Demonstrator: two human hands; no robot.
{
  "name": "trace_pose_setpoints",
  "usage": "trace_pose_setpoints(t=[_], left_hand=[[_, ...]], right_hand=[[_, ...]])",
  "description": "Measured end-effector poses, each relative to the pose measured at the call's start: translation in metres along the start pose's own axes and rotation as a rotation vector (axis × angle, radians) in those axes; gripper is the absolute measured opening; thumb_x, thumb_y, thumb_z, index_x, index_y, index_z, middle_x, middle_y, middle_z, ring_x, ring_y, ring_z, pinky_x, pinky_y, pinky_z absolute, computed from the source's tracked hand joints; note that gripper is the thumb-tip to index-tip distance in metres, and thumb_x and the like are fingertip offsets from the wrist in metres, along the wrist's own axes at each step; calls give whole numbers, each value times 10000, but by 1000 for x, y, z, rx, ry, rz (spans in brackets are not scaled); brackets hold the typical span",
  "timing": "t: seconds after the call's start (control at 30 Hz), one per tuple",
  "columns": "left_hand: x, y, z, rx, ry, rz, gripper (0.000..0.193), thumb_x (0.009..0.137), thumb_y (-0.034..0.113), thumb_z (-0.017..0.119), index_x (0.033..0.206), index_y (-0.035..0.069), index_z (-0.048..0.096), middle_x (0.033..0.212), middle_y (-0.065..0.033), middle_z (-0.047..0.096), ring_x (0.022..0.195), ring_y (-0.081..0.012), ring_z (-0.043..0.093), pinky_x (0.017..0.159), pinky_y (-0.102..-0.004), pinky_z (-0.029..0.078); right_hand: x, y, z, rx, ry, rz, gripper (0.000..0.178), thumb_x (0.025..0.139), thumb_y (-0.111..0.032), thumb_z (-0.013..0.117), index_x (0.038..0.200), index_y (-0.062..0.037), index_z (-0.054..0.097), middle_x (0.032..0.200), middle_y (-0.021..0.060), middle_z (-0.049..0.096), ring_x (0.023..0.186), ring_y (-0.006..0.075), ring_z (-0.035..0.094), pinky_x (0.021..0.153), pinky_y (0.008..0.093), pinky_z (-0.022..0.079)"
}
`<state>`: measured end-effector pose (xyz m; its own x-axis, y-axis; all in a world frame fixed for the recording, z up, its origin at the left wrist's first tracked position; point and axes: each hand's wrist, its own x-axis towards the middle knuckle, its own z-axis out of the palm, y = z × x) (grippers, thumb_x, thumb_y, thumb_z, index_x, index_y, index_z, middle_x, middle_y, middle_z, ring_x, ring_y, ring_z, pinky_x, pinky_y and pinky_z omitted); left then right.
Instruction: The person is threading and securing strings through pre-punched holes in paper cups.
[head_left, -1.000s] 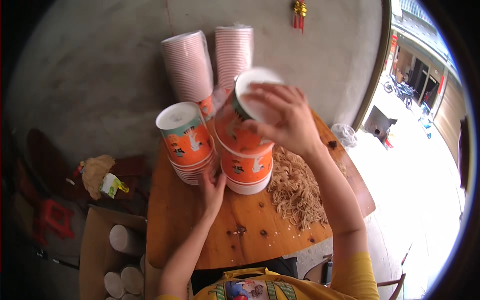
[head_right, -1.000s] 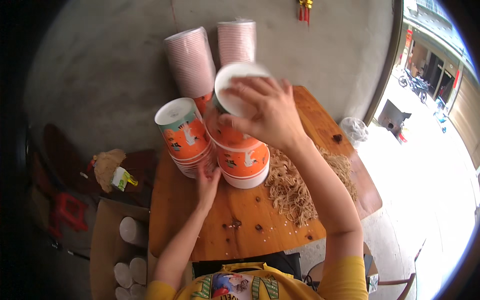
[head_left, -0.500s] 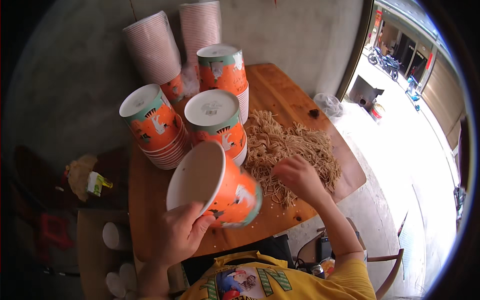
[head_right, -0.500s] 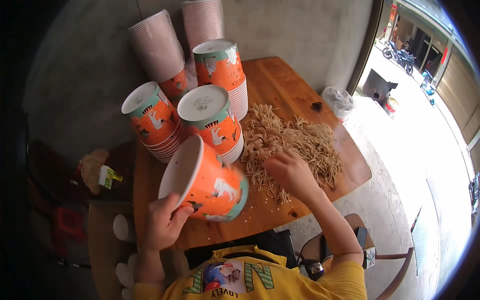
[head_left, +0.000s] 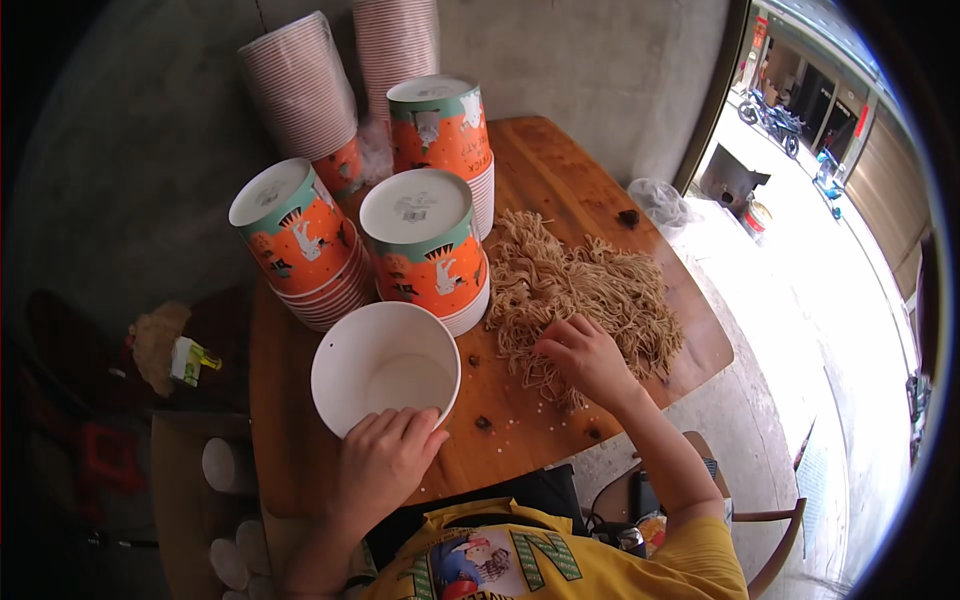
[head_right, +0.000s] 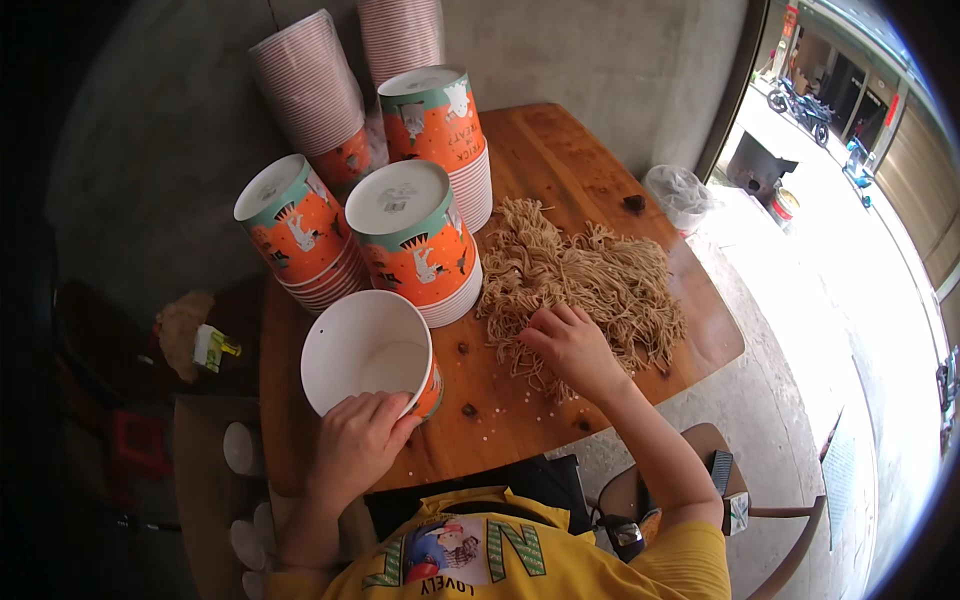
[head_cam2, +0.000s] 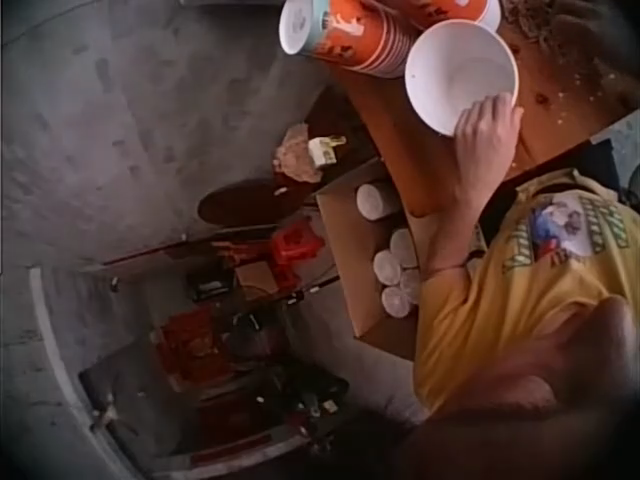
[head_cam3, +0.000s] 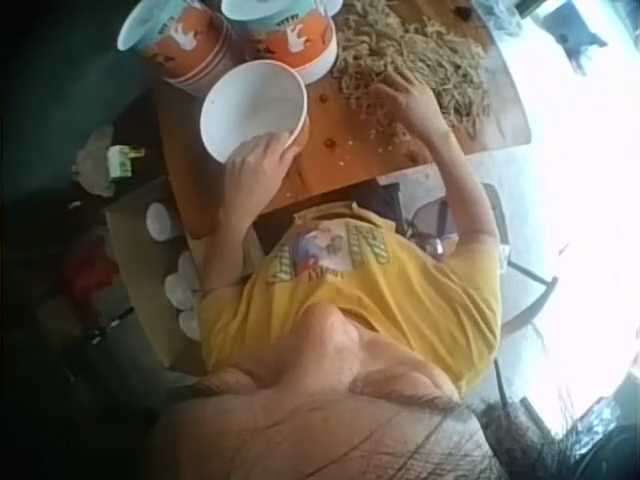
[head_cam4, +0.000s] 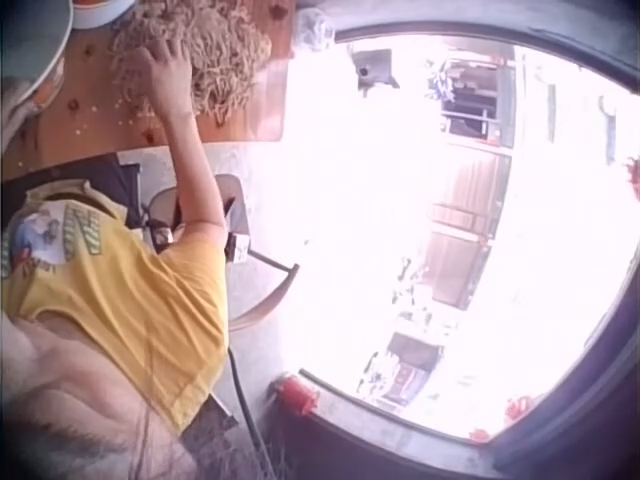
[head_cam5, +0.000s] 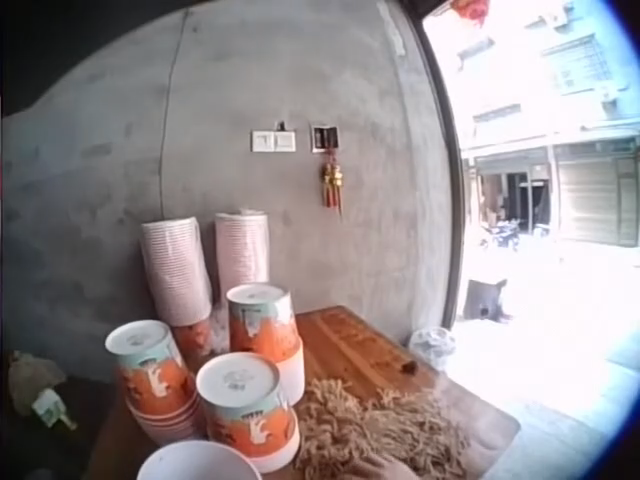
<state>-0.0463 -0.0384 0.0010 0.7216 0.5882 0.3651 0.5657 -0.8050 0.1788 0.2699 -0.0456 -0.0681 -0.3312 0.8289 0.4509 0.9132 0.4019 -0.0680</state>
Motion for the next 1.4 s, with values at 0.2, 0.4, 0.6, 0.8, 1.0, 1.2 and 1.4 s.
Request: trace_pose_setpoints(t=[0.2, 0.4, 0.6, 0.8, 1.0, 1.2, 1.4], left_hand=[[1, 0, 0, -76, 49, -19, 228, 821, 155, 716, 966, 61, 567, 808, -88, 611, 717, -285, 609, 635, -399, 490], [0, -1, -1, -127, 49, -38, 228, 821, 165, 718, 969, 68, 575, 825, -95, 620, 740, -301, 616, 645, -409, 496], [1, -3, -5, -199, 35, -63, 229, 825, 165, 715, 984, 67, 582, 843, -103, 632, 751, -312, 621, 654, -418, 500], [0, -3, -5, -234, 13, -92, 234, 824, 124, 704, 1022, 75, 588, 878, -107, 649, 794, -316, 641, 672, -416, 516], [1, -8, -11, -387, -57, -125, 411, 822, 43, 655, 1213, 104, 544, 954, -128, 660, 865, -313, 668, 735, -406, 543], [7, -6, -5, -369, -50, -122, 429, 825, 37, 652, 1233, 97, 533, 972, -151, 664, 873, -321, 671, 725, -405, 549], [6, -7, -3, -363, -22, -154, 396, 833, 15, 641, 1213, 80, 553, 971, -161, 667, 864, -321, 672, 726, -384, 549]], right_hand=[[9, 9, 7, -28, -96, -150, 183, 771, -121, 592, 943, -146, 649, 993, 23, 562, 984, 224, 538, 869, 339, 453], [11, -4, 5, 151, 2, -71, 192, 705, -113, 701, 890, -153, 664, 1060, 22, 590, 975, 244, 538, 866, 361, 452], [21, -45, 3, 451, 82, 48, 121, 721, -99, 683, 837, -117, 656, 1030, 50, 614, 952, 274, 542, 858, 396, 448], [21, -72, 14, 708, 116, 211, 77, 771, -89, 622, 838, -56, 601, 849, 96, 603, 842, 295, 587, 789, 382, 464], [28, -164, -24, 902, 147, -255, 116, 764, -91, 659, 859, -90, 593, 804, 53, 572, 722, 265, 592, 634, 385, 478], [40, -249, -37, 1503, -185, -454, 104, 804, -84, 623, 870, -53, 549, 729, 104, 573, 670, 312, 606, 601, 405, 509], [51, -249, -43, 1789, -351, -439, 91, 848, -107, 613, 911, -49, 580, 751, 112, 593, 680, 325, 615, 619, 399, 516]])
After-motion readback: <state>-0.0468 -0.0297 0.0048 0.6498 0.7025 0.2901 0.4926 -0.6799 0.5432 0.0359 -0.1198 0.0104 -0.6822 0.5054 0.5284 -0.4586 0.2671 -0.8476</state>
